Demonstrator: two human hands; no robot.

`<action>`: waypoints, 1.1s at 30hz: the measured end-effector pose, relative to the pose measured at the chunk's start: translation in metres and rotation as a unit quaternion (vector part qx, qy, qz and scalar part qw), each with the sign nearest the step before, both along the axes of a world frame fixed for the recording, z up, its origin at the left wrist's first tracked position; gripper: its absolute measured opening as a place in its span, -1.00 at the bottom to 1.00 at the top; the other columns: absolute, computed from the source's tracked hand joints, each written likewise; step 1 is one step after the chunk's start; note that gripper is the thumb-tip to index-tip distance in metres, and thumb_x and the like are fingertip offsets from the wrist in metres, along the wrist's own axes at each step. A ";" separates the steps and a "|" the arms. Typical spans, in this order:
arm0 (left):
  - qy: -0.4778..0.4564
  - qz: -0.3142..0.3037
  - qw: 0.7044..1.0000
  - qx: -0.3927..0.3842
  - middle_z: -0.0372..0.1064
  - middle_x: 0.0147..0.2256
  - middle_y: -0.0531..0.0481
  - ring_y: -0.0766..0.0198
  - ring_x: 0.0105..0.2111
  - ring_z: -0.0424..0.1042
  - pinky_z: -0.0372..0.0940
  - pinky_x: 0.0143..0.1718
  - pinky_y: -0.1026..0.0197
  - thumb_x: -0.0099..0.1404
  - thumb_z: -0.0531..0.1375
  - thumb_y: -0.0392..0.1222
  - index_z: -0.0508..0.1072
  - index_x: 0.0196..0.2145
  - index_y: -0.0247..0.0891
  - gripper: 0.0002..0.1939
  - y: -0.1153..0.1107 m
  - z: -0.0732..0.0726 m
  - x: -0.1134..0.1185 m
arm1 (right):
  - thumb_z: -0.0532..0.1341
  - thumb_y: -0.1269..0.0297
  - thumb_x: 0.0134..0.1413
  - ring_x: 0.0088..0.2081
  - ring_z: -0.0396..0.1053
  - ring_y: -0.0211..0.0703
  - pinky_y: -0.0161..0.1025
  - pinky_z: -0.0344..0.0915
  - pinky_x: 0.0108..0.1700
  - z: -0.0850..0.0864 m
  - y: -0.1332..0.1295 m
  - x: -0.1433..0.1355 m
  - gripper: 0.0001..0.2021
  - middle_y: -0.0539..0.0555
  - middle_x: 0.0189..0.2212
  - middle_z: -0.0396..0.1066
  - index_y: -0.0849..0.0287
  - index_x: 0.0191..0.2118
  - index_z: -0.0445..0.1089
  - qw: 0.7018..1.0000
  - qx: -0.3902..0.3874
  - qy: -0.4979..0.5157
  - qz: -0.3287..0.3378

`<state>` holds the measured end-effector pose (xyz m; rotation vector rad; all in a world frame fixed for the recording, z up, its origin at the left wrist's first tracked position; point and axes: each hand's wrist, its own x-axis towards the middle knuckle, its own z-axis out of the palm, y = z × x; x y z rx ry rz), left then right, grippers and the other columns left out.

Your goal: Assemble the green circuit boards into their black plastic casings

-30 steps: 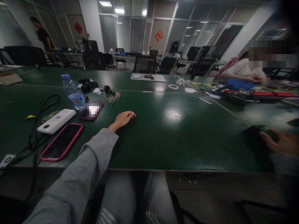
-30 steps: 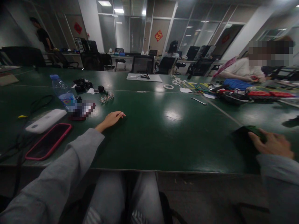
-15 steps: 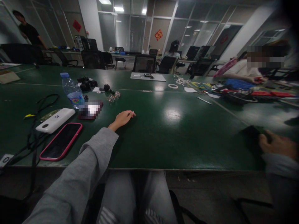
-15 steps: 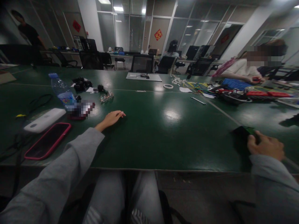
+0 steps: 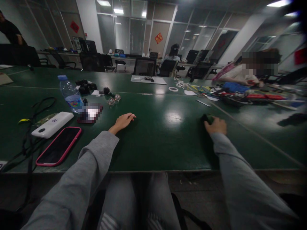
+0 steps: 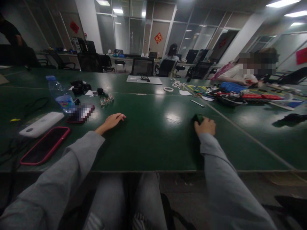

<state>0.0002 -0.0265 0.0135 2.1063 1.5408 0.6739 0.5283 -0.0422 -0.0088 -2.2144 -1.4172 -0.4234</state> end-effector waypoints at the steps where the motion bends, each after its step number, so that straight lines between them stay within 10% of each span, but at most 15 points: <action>1: -0.009 0.003 1.000 0.000 0.51 -0.17 0.04 0.18 -0.18 0.44 0.26 -0.11 0.13 0.42 -0.11 0.07 0.47 -0.05 -0.08 -0.57 0.001 -0.001 0.000 | 0.20 0.18 0.08 -0.01 0.22 0.20 0.04 0.15 -0.02 0.001 0.009 -0.037 -0.46 0.50 -0.06 0.25 0.43 0.12 0.25 0.999 -0.009 0.021 0.038; 7: -0.161 0.033 0.986 0.006 0.44 -0.06 -0.08 0.31 -0.35 0.41 0.30 -0.24 0.21 0.37 0.03 0.06 0.37 0.06 -0.19 -0.58 0.006 -0.009 0.000 | 0.25 0.11 0.07 0.10 0.24 0.10 0.04 0.19 0.17 -0.002 0.030 -0.255 -0.31 0.31 0.11 0.21 0.26 0.25 0.06 0.882 0.038 0.159 0.442; 11: -0.240 0.058 0.969 0.015 0.41 -0.02 -0.14 0.26 -0.23 0.42 0.31 -0.20 0.22 0.33 0.11 0.00 0.38 0.04 -0.25 -0.60 0.011 -0.012 0.000 | 0.26 0.09 0.10 0.07 0.27 0.06 0.07 0.24 0.14 -0.002 0.018 -0.327 -0.41 0.22 0.03 0.27 0.14 0.19 0.12 0.821 0.024 0.162 0.547; 20: -0.261 0.024 0.965 -0.019 0.39 0.01 -0.26 0.20 -0.15 0.41 0.30 -0.34 0.29 0.29 0.16 0.06 0.33 0.09 -0.38 -0.45 0.022 -0.023 -0.005 | 0.38 0.08 -0.06 -0.01 0.23 0.16 0.15 0.24 0.09 -0.007 0.020 -0.324 -0.45 0.24 -0.10 0.23 0.19 0.03 0.27 0.849 0.020 0.172 0.500; 33: -0.265 0.022 0.963 -0.042 0.43 -0.11 -0.21 0.25 -0.26 0.41 0.31 -0.32 0.24 0.24 0.22 0.01 0.34 0.05 -0.34 -0.49 0.017 -0.018 -0.003 | 0.34 0.19 -0.02 0.02 0.26 0.02 0.03 0.21 0.14 -0.003 0.022 -0.321 -0.51 0.14 -0.05 0.27 0.09 0.04 0.22 0.798 0.027 0.281 0.533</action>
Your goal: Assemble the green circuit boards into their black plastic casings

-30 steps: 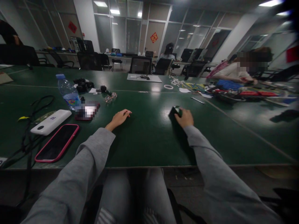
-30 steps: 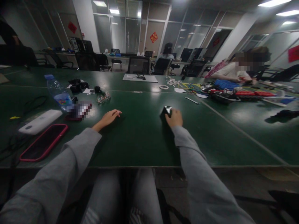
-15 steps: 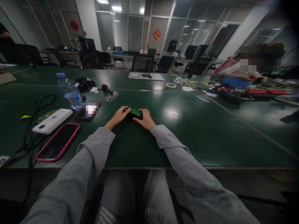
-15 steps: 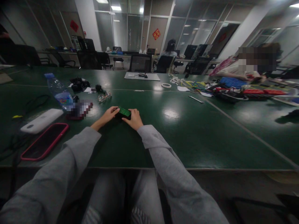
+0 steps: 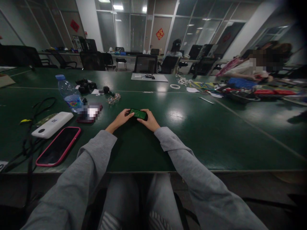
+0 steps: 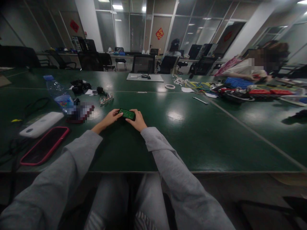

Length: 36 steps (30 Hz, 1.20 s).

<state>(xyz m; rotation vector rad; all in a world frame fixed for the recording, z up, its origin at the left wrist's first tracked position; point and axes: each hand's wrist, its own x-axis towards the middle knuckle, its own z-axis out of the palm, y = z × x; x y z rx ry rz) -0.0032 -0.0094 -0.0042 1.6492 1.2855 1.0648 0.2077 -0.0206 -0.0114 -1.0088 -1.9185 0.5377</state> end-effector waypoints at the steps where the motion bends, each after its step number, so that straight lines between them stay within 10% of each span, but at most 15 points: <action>1: 0.001 0.007 1.000 0.003 0.44 -0.11 -0.20 0.23 -0.23 0.41 0.32 -0.27 0.22 0.25 0.22 0.00 0.35 0.05 -0.33 -0.51 0.000 0.000 0.000 | 0.32 0.12 0.00 0.03 0.26 0.02 0.03 0.20 0.15 0.000 0.001 0.000 -0.51 0.14 -0.04 0.28 0.09 0.04 0.21 1.000 -0.006 0.019 0.010; 8: -0.012 -0.009 1.000 0.010 0.41 -0.06 -0.21 0.21 -0.17 0.41 0.31 -0.16 0.16 0.23 0.23 -0.03 0.30 0.08 -0.34 -0.47 0.002 -0.003 -0.001 | 0.21 0.00 0.08 -0.08 0.36 -0.06 0.00 0.31 0.05 -0.009 0.018 0.003 -0.53 0.10 -0.16 0.36 0.09 0.05 0.19 0.972 -0.170 0.158 0.021; 36: -0.031 0.002 0.999 -0.029 0.44 -0.24 -0.08 0.43 -0.47 0.29 0.15 -0.51 0.37 0.28 0.20 -0.04 0.32 0.09 -0.26 -0.54 -0.016 0.021 0.003 | 0.24 0.07 0.07 -0.01 0.34 -0.06 -0.01 0.29 0.10 -0.008 0.016 0.006 -0.58 0.13 -0.08 0.34 0.14 0.00 0.28 0.973 -0.177 0.147 0.003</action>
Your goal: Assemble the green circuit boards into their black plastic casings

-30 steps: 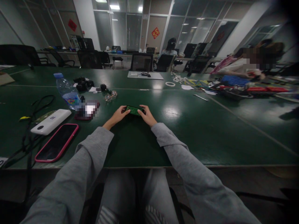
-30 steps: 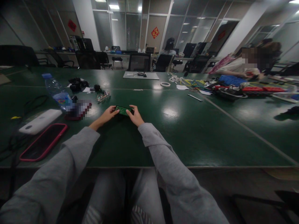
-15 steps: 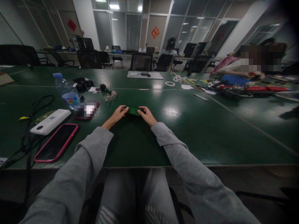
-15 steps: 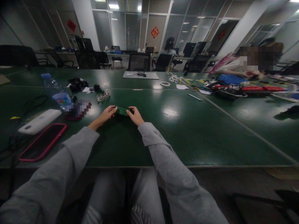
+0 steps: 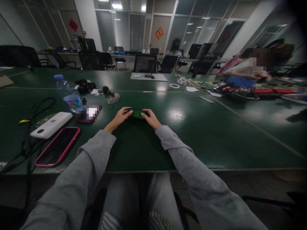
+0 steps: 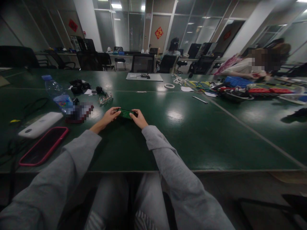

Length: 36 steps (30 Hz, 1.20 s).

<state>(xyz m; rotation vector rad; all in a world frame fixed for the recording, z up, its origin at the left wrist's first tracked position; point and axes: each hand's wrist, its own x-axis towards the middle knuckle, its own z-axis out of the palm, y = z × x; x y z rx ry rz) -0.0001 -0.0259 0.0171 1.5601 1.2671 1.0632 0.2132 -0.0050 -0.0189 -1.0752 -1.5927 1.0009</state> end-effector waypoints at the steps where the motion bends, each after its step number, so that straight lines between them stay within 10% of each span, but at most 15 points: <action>1: -0.004 -0.001 1.000 0.004 0.44 -0.24 -0.07 0.42 -0.47 0.30 0.17 -0.50 0.37 0.27 0.21 -0.05 0.33 0.09 -0.26 -0.53 0.000 0.000 0.000 | 0.25 0.06 0.06 -0.01 0.34 -0.06 0.00 0.29 0.11 0.000 0.000 0.000 -0.57 0.14 -0.07 0.34 0.15 0.00 0.28 1.000 -0.001 0.003 0.000; 19: -0.105 -0.036 0.994 0.012 0.37 0.02 -0.22 0.20 -0.13 0.42 0.31 -0.06 0.08 0.01 0.41 -0.10 0.29 0.13 -0.28 -0.26 0.013 -0.015 -0.010 | 0.24 0.08 0.10 0.11 0.25 0.00 0.03 0.15 0.23 0.000 0.002 0.004 -0.55 0.22 0.04 0.28 0.20 0.05 0.26 0.997 0.072 -0.032 0.013; 36: -0.031 -0.077 0.996 0.018 0.23 0.13 -0.23 0.42 -0.37 0.36 0.33 -0.14 0.10 -0.04 0.44 -0.20 0.28 0.13 -0.20 -0.22 0.011 -0.018 -0.013 | 0.29 0.26 0.00 0.10 0.24 0.02 0.07 0.16 0.20 -0.005 0.001 0.002 -0.49 0.19 0.04 0.26 0.14 0.09 0.21 0.979 0.147 -0.140 -0.003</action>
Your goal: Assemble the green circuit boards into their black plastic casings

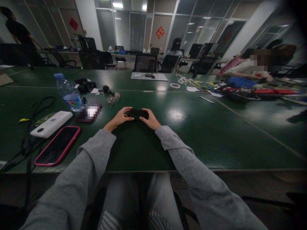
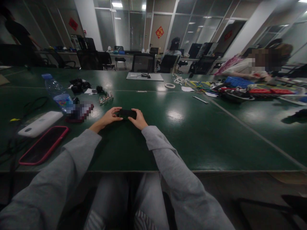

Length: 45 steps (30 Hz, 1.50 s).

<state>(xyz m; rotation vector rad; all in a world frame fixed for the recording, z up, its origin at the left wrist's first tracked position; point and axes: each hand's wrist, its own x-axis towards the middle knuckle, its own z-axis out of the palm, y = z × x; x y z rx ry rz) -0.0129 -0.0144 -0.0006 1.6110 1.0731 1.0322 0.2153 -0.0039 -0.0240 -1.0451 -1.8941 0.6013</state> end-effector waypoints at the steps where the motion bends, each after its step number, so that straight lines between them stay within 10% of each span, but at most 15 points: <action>1: 0.002 0.001 1.000 -0.001 0.22 0.14 -0.24 0.41 -0.35 0.36 0.32 -0.13 0.09 -0.04 0.43 -0.20 0.27 0.14 -0.21 -0.21 0.000 0.000 0.000 | 0.29 0.26 0.00 0.11 0.24 0.03 0.07 0.16 0.20 0.001 -0.001 0.000 -0.49 0.20 0.04 0.25 0.15 0.09 0.21 1.000 0.003 -0.004 0.001; 13: 0.018 -0.004 1.000 0.013 0.23 0.16 -0.25 0.15 -0.04 0.39 0.27 0.05 -0.03 -0.01 0.41 -0.20 0.27 0.14 -0.26 -0.24 0.005 -0.003 0.000 | 0.29 0.30 -0.02 0.13 0.22 0.03 0.06 0.13 0.22 0.003 -0.003 0.001 -0.47 0.21 0.05 0.23 0.16 0.09 0.17 1.000 -0.006 -0.007 0.008; 33: 0.035 0.015 0.999 0.005 0.35 -0.01 -0.20 0.41 -0.45 0.33 0.19 -0.50 0.33 0.15 0.30 0.03 0.32 0.09 -0.18 -0.42 -0.006 0.011 0.003 | 0.24 0.49 -0.13 -0.02 0.19 0.10 0.07 0.23 0.03 0.026 -0.018 0.001 -0.53 0.18 -0.06 0.24 0.13 -0.02 0.22 0.981 0.127 -0.144 -0.035; 45: 0.045 -0.036 0.998 0.033 0.36 0.01 -0.23 0.06 0.03 0.36 0.28 0.00 -0.02 -0.06 0.44 -0.14 0.31 0.06 -0.26 -0.27 0.001 0.007 -0.005 | 0.34 0.09 -0.05 -0.06 0.23 0.04 0.03 0.22 0.04 0.029 -0.018 0.003 -0.63 0.14 -0.15 0.28 0.12 -0.16 0.29 0.992 0.105 -0.060 -0.022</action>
